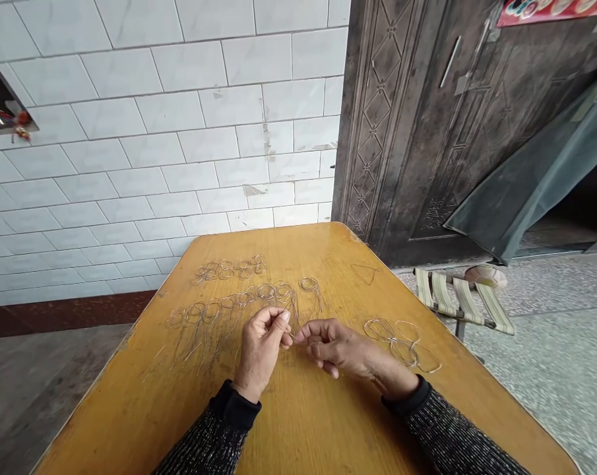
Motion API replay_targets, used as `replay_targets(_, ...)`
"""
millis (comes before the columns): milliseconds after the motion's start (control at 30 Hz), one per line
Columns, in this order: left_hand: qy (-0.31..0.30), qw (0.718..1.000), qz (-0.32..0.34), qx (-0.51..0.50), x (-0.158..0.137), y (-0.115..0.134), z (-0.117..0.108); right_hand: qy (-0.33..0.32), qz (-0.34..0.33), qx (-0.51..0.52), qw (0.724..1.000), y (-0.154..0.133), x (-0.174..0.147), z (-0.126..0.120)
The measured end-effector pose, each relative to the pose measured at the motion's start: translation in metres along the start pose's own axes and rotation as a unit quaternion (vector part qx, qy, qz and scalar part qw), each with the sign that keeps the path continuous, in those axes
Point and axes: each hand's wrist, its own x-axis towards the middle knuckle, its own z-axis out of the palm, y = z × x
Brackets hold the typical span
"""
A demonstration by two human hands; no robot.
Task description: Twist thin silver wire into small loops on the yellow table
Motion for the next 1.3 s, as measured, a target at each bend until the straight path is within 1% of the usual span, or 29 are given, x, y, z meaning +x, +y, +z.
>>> replay_targets(133,0.023,0.998,-0.025,-0.055,0.002,0.0,0.001,-0.058,-0.033,-0.026,0.997,0.006,0.001,0.004)
replay_targets(200,0.03,0.997,-0.032,-0.071,0.003,0.0,0.0,-0.065,-0.041,-0.046,0.996,0.009,0.001,0.005)
replay_targets(267,0.028,0.996,-0.034,-0.077,0.003,-0.002,0.0,-0.058,-0.043,-0.073,0.995,0.012,0.001,0.004)
replay_targets(367,0.0,0.998,-0.022,-0.061,0.003,-0.004,-0.001,-0.044,-0.05,-0.119,0.991,0.012,0.001,0.001)
replay_targets(467,-0.04,0.999,0.005,-0.012,0.001,-0.005,-0.001,-0.02,-0.098,-0.137,0.985,0.005,-0.002,-0.003)
replay_targets(533,-0.052,0.999,0.013,0.008,0.0,-0.005,0.0,0.013,-0.121,-0.112,0.986,-0.004,-0.005,-0.007)
replay_targets(600,-0.051,0.999,0.006,0.005,0.0,-0.004,0.0,0.038,-0.109,-0.056,0.992,-0.013,-0.01,-0.01)
replay_targets(700,-0.044,0.999,-0.007,-0.015,-0.001,-0.003,0.002,0.05,-0.088,0.013,0.995,-0.022,-0.015,-0.015)
replay_targets(800,-0.059,0.998,-0.021,-0.032,-0.002,-0.002,0.004,0.092,-0.096,0.02,0.991,-0.019,-0.012,-0.014)
replay_targets(933,-0.102,0.993,-0.039,-0.034,-0.006,0.0,0.008,0.145,-0.134,-0.002,0.98,-0.008,0.001,-0.006)
replay_targets(1067,-0.119,0.991,-0.048,-0.029,-0.009,0.0,0.011,0.168,-0.158,-0.018,0.973,-0.003,0.007,0.001)
replay_targets(1200,-0.174,0.983,-0.056,-0.013,-0.008,-0.002,0.009,0.183,-0.161,-0.02,0.969,-0.004,0.004,-0.001)
replay_targets(1233,-0.174,0.983,-0.06,-0.009,-0.007,-0.003,0.008,0.183,-0.158,-0.018,0.97,-0.005,0.003,-0.003)
replay_targets(1267,-0.155,0.986,-0.062,-0.006,-0.006,-0.004,0.006,0.18,-0.153,-0.016,0.972,-0.005,0.002,-0.004)
replay_targets(1300,-0.12,0.991,-0.059,-0.002,-0.005,-0.004,0.005,0.171,-0.146,-0.014,0.974,-0.006,0.001,-0.005)
